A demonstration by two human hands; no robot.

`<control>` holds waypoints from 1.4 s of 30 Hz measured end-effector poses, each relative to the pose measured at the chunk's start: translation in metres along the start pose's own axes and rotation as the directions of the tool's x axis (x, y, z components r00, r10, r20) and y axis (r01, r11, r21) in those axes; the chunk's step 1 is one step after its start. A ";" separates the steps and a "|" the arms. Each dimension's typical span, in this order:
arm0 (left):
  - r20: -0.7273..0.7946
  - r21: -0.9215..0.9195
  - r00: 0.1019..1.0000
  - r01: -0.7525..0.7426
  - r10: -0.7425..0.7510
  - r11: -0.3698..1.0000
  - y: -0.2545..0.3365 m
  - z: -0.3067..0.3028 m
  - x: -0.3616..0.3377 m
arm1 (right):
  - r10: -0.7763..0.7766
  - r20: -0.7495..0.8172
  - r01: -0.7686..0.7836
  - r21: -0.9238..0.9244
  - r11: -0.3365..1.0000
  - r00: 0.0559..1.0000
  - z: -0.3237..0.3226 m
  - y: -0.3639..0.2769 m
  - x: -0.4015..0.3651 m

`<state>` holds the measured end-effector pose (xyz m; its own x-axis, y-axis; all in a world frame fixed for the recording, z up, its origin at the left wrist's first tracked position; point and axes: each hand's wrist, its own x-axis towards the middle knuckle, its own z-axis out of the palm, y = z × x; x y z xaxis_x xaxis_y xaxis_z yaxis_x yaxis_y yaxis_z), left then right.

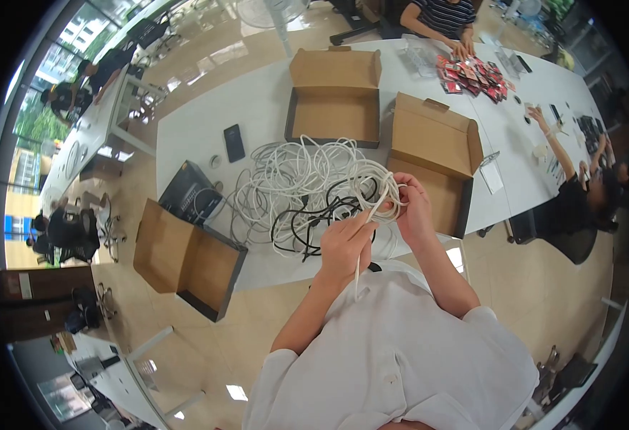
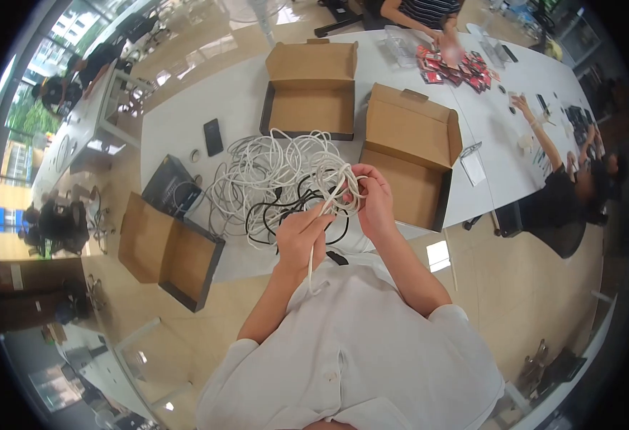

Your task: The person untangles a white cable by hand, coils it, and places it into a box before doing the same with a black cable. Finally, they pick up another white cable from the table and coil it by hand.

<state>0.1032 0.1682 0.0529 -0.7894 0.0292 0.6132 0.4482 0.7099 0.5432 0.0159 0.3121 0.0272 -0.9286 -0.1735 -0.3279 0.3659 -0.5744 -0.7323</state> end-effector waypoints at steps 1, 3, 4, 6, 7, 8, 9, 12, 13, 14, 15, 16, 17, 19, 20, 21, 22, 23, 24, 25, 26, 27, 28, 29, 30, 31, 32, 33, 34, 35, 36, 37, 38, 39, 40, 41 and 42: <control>0.019 -0.015 0.999 -0.037 0.038 0.999 -0.003 -0.004 -0.001 | -0.013 -0.007 0.013 -0.003 1.000 1.000 0.000 0.002 0.000; 0.126 -0.057 0.988 -0.078 0.085 0.995 -0.001 -0.013 0.000 | -0.045 -0.062 0.046 0.018 0.999 0.997 0.001 0.008 0.002; 0.180 -0.080 0.978 -0.095 0.108 0.992 0.000 -0.017 -0.001 | -0.058 -0.091 0.061 0.028 0.998 0.994 0.002 0.010 0.000; 0.235 -0.048 0.966 -0.102 0.110 0.994 0.000 -0.014 -0.005 | -0.013 -0.095 0.021 0.085 0.996 0.995 0.010 0.009 -0.008; 0.263 -0.031 0.958 -0.109 0.113 0.994 -0.001 -0.013 -0.006 | 0.008 -0.097 0.004 0.115 0.993 0.995 0.017 0.009 -0.013; 0.290 -0.040 0.951 -0.103 0.110 0.994 -0.007 -0.012 -0.008 | 0.020 -0.078 -0.013 0.080 0.997 0.997 0.023 0.009 -0.017; 0.317 -0.051 0.942 -0.100 0.111 0.994 -0.014 -0.011 -0.010 | 0.030 -0.064 -0.027 0.045 0.999 0.998 0.028 0.009 -0.021; 0.371 -0.089 0.916 -0.130 0.154 0.988 -0.019 -0.018 -0.011 | -0.005 -0.047 0.000 -0.108 0.994 0.999 0.020 0.026 -0.028; 0.373 -0.124 0.908 -0.158 0.194 0.980 -0.017 -0.017 -0.009 | -0.064 -0.056 0.051 -0.208 0.977 0.996 0.017 0.031 -0.030; 0.384 -0.143 0.902 -0.151 0.196 0.978 -0.014 -0.018 -0.008 | -0.047 -0.068 0.035 -0.170 0.985 0.997 0.016 0.032 -0.031; 0.403 -0.152 0.896 -0.137 0.188 0.979 -0.015 -0.021 -0.008 | -0.020 -0.074 0.011 -0.123 0.992 0.997 0.015 0.031 -0.032; 0.401 -0.196 0.896 -0.118 0.189 0.973 -0.017 -0.019 -0.008 | -0.006 -0.050 0.002 -0.075 0.997 0.999 0.014 0.024 -0.034; 0.401 -0.222 0.899 -0.091 0.176 0.971 -0.021 -0.018 -0.009 | 0.018 -0.008 -0.018 -0.024 1.000 1.000 0.016 0.019 -0.037; 0.469 -0.230 0.870 -0.043 0.149 0.972 -0.035 -0.021 -0.016 | 0.052 0.047 -0.055 0.051 0.997 0.998 0.020 0.016 -0.040; 0.403 -0.278 0.907 -0.008 0.124 0.961 -0.039 -0.018 -0.019 | 0.036 0.058 -0.038 0.024 0.999 0.998 0.023 0.013 -0.042; 0.335 -0.324 0.938 0.026 0.089 0.946 -0.041 -0.014 -0.024 | 0.025 0.071 -0.025 -0.003 1.000 0.997 0.027 0.009 -0.044; 0.267 -0.372 0.963 0.059 0.046 0.926 -0.045 -0.012 -0.030 | 0.017 0.086 -0.014 -0.031 0.999 0.996 0.030 0.006 -0.046; 0.308 -0.422 0.950 0.178 -0.044 0.889 -0.055 -0.014 -0.040 | 0.042 0.082 -0.037 -0.062 0.997 0.996 0.032 0.003 -0.047; 0.205 -0.335 0.976 0.146 -0.079 0.931 -0.054 -0.018 -0.035 | 0.067 0.077 -0.060 -0.095 0.994 0.995 0.033 0.000 -0.049; 0.096 -0.241 0.990 0.122 -0.102 0.963 -0.053 -0.023 -0.029 | 0.091 0.072 -0.082 -0.129 0.988 0.993 0.033 -0.001 -0.049; -0.019 -0.143 0.994 0.108 -0.112 0.984 -0.050 -0.029 -0.020 | 0.099 0.087 -0.085 -0.155 0.984 0.991 0.034 -0.001 -0.050; -0.042 -0.170 0.987 0.145 -0.155 0.975 -0.043 -0.034 -0.007 | 0.107 0.104 -0.087 -0.183 0.979 0.989 0.034 0.001 -0.050; 0.048 -0.295 0.974 0.225 -0.221 0.928 -0.046 -0.033 0.000 | 0.116 0.122 -0.088 -0.212 0.973 0.986 0.035 0.003 -0.050; 0.144 -0.408 0.951 0.309 -0.274 0.859 -0.051 -0.032 0.006 | 0.128 0.153 -0.091 -0.229 0.969 0.980 0.033 0.008 -0.048; 0.242 -0.505 0.919 0.393 -0.311 0.769 -0.056 -0.034 0.009 | 0.119 0.162 -0.073 -0.266 0.961 0.980 0.036 0.009 -0.048; 0.487 -0.580 0.762 0.647 -0.427 0.495 -0.061 -0.038 0.011 | 0.109 0.171 -0.053 -0.303 0.952 0.979 0.038 0.008 -0.047; 0.553 -0.573 0.708 0.705 -0.438 0.417 -0.065 -0.042 0.010 | 0.096 0.179 -0.030 -0.339 0.940 0.979 0.040 0.007 -0.046; 0.618 -0.558 0.652 0.758 -0.440 0.338 -0.068 -0.046 0.009 | 0.050 0.209 0.040 -0.403 0.914 0.977 0.042 0.004 -0.045; 0.681 -0.535 0.591 0.805 -0.432 0.257 -0.070 -0.048 0.009 | -0.050 0.257 0.168 -0.460 0.872 0.965 0.042 0.005 -0.041; 0.619 -0.625 0.644 0.751 -0.450 0.215 -0.064 -0.046 0.003 | -0.143 0.308 0.289 -0.506 0.813 0.940 0.041 0.010 -0.038; 0.590 -0.658 0.676 0.720 -0.442 0.222 -0.060 -0.046 0.001 | -0.228 0.363 0.403 -0.539 0.740 0.904 0.044 0.011 -0.037; 0.560 -0.690 0.707 0.687 -0.432 0.230 -0.057 -0.045 0.001 | -0.248 0.363 0.428 -0.593 0.682 0.898 0.045 0.010 -0.036; 0.531 -0.720 0.737 0.653 -0.417 0.236 -0.056 -0.045 0.001 | -0.272 0.362 0.450 -0.645 0.618 0.892 0.047 0.008 -0.037; 0.570 -0.664 0.681 0.711 -0.459 0.230 -0.058 -0.044 0.003 | -0.296 0.361 0.467 -0.694 0.548 0.884 0.048 0.006 -0.037; 0.597 -0.702 0.672 0.702 -0.439 0.121 -0.060 -0.043 0.003 | -0.353 0.379 0.514 -0.704 0.490 0.856 0.045 0.008 -0.034; 0.621 -0.728 0.665 0.685 -0.415 0.008 -0.062 -0.043 0.001 | -0.406 0.399 0.556 -0.713 0.427 0.822 0.041 0.012 -0.029; 0.642 -0.743 0.660 0.661 -0.390 -0.105 -0.063 -0.044 0.001 | -0.456 0.420 0.595 -0.719 0.361 0.785 0.041 0.014 -0.027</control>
<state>0.0927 0.0927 0.0445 -0.9652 0.1943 -0.1748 -0.2567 -0.5783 0.7744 0.0432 0.2758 0.0507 -0.9212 -0.2106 0.3273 -0.3760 0.2645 -0.8881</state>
